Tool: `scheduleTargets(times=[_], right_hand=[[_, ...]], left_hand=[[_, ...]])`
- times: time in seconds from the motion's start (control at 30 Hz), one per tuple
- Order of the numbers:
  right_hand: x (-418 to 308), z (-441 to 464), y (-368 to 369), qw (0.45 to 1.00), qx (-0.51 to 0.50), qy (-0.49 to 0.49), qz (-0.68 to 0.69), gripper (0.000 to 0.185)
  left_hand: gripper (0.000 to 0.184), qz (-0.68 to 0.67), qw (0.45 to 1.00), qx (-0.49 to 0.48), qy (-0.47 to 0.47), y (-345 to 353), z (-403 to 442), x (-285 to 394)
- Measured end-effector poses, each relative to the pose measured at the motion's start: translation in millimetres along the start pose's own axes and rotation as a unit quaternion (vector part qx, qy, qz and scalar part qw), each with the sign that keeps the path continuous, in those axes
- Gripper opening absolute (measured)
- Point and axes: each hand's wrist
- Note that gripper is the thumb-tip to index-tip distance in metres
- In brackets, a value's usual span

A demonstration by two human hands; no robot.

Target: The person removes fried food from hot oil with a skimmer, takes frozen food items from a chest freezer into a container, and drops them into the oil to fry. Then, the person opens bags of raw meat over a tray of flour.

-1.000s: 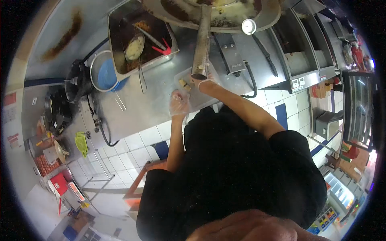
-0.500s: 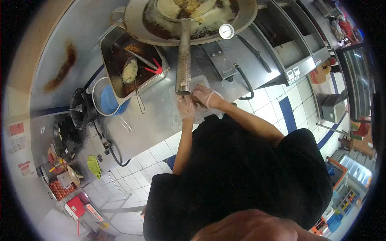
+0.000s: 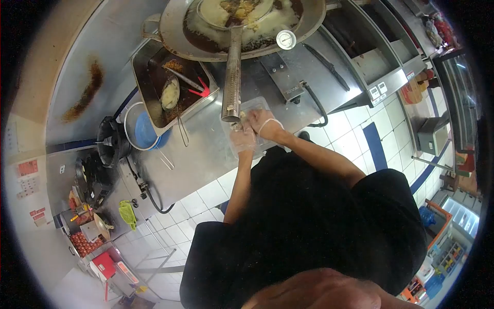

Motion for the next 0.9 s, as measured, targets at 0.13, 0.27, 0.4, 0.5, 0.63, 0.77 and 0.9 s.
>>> scheduleTargets(times=[0.13, 0.27, 0.4, 0.5, 0.63, 0.77, 0.9], right_hand=[[2.0, -9.5, -6.4, 0.975, 0.097, -0.178, -0.096, 0.031], [-4.7, -8.7, -24.5, 0.96, 0.011, -0.236, -0.148, 0.026], [-6.9, 0.1, -33.4, 0.989, 0.039, -0.143, 0.017, 0.022], [12.3, 2.4, -28.4, 0.985, -0.006, 0.016, 0.17, 0.028], [-16.0, -22.5, -63.7, 0.824, -0.185, 0.223, 0.488, 0.042], [-12.6, -38.8, -85.7, 0.785, -0.19, 0.244, 0.536, 0.045], [-32.4, -72.9, -147.1, 0.739, -0.195, 0.276, 0.583, 0.039]], left_hand=[[0.049, 0.011, 0.999, -0.006, -0.041, -0.2, 1.5, 4.4], [0.046, -0.208, 0.967, -0.09, -0.119, -3.1, 4.2, 0.1], [0.044, -0.141, 0.981, -0.084, -0.101, 27.2, 21.9, -74.1], [0.046, -0.214, 0.972, -0.06, -0.076, 7.0, 13.4, -39.8], [0.053, -0.142, 0.978, -0.143, 0.049, -13.0, 7.2, -15.4], [0.046, -0.135, 0.959, -0.156, 0.195, -27.9, -22.7, 19.2], [0.052, -0.02, 0.912, -0.116, 0.393, -50.1, -42.1, 82.3]])
Point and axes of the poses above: each hand's wrist, its own z-axis towards the middle knuckle, its own y-axis out of the palm, x = y × z, and after that the axes turned 4 degrees about y, right-handed
